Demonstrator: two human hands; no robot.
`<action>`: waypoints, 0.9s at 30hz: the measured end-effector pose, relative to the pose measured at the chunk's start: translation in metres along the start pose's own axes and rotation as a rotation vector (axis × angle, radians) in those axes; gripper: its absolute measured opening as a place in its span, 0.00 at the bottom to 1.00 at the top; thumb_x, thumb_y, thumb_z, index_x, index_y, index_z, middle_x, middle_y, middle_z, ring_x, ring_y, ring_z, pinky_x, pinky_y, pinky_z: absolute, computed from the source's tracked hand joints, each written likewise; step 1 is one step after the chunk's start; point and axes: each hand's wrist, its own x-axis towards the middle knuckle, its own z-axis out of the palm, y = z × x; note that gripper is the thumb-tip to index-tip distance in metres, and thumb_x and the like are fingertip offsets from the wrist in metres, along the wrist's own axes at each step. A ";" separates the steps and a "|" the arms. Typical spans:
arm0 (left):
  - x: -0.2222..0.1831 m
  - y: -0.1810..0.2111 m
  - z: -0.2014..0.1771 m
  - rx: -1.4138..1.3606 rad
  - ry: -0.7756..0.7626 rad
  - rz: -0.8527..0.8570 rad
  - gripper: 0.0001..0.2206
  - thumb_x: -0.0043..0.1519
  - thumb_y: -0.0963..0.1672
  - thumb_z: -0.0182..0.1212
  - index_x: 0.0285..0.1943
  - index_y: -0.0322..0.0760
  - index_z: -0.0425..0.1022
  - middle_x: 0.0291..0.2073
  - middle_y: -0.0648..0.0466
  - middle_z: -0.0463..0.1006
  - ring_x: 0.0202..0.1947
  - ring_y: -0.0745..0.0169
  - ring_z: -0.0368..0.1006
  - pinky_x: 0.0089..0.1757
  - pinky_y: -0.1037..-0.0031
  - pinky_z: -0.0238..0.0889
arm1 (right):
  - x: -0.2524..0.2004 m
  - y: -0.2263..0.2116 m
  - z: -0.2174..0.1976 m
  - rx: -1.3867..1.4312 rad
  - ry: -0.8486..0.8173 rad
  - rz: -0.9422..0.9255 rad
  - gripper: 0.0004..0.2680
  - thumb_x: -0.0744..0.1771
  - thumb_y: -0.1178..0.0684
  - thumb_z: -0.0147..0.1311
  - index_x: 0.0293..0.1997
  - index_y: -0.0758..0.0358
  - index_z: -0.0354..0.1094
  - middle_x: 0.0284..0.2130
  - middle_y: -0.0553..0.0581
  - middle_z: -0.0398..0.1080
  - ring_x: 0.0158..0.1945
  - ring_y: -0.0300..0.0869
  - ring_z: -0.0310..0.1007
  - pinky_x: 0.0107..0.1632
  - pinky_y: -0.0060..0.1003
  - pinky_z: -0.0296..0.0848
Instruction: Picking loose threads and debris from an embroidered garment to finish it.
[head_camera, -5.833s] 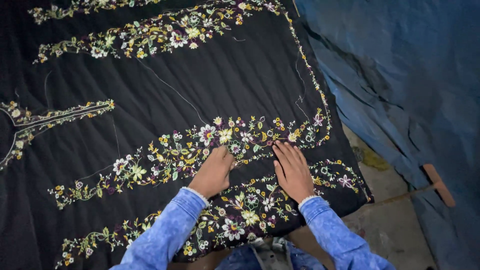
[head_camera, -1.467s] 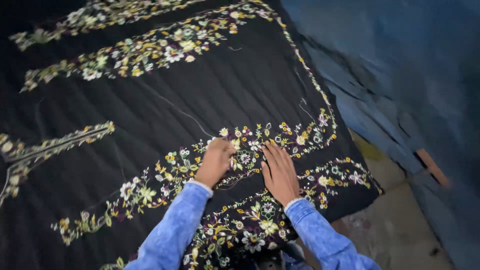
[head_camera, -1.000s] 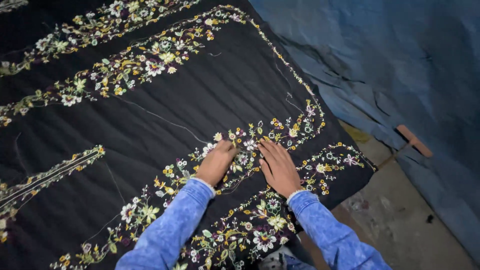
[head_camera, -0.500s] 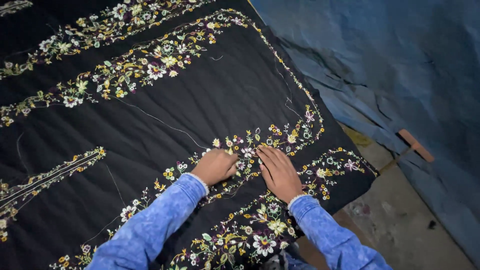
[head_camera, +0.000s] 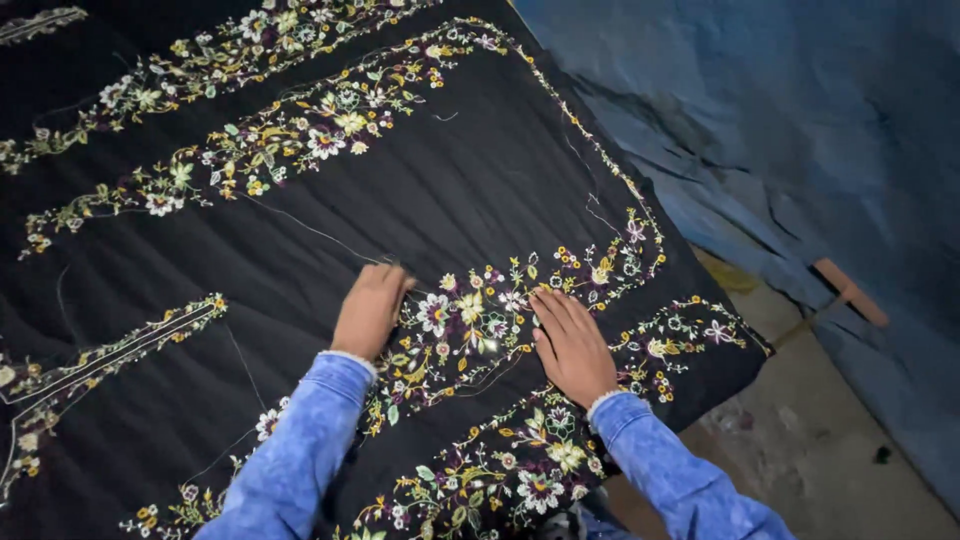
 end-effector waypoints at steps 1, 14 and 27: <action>0.003 0.005 0.006 -0.001 0.004 0.001 0.09 0.70 0.47 0.54 0.40 0.40 0.70 0.34 0.50 0.75 0.41 0.51 0.74 0.47 0.66 0.69 | -0.001 0.002 0.001 -0.003 0.002 -0.001 0.16 0.71 0.50 0.44 0.69 0.59 0.61 0.65 0.58 0.64 0.69 0.52 0.61 0.71 0.47 0.56; -0.001 0.007 0.011 0.001 -0.231 0.104 0.06 0.61 0.44 0.56 0.42 0.40 0.73 0.34 0.53 0.73 0.41 0.52 0.73 0.43 0.68 0.69 | 0.001 0.000 0.001 0.007 -0.002 0.007 0.16 0.72 0.49 0.42 0.69 0.58 0.61 0.66 0.55 0.63 0.70 0.50 0.60 0.72 0.47 0.55; -0.013 -0.030 -0.005 0.275 -0.098 -0.229 0.04 0.57 0.42 0.62 0.37 0.42 0.73 0.26 0.49 0.75 0.31 0.48 0.76 0.35 0.65 0.71 | -0.001 0.000 0.003 -0.057 0.004 0.005 0.16 0.72 0.48 0.42 0.69 0.57 0.61 0.66 0.54 0.64 0.69 0.48 0.61 0.72 0.45 0.55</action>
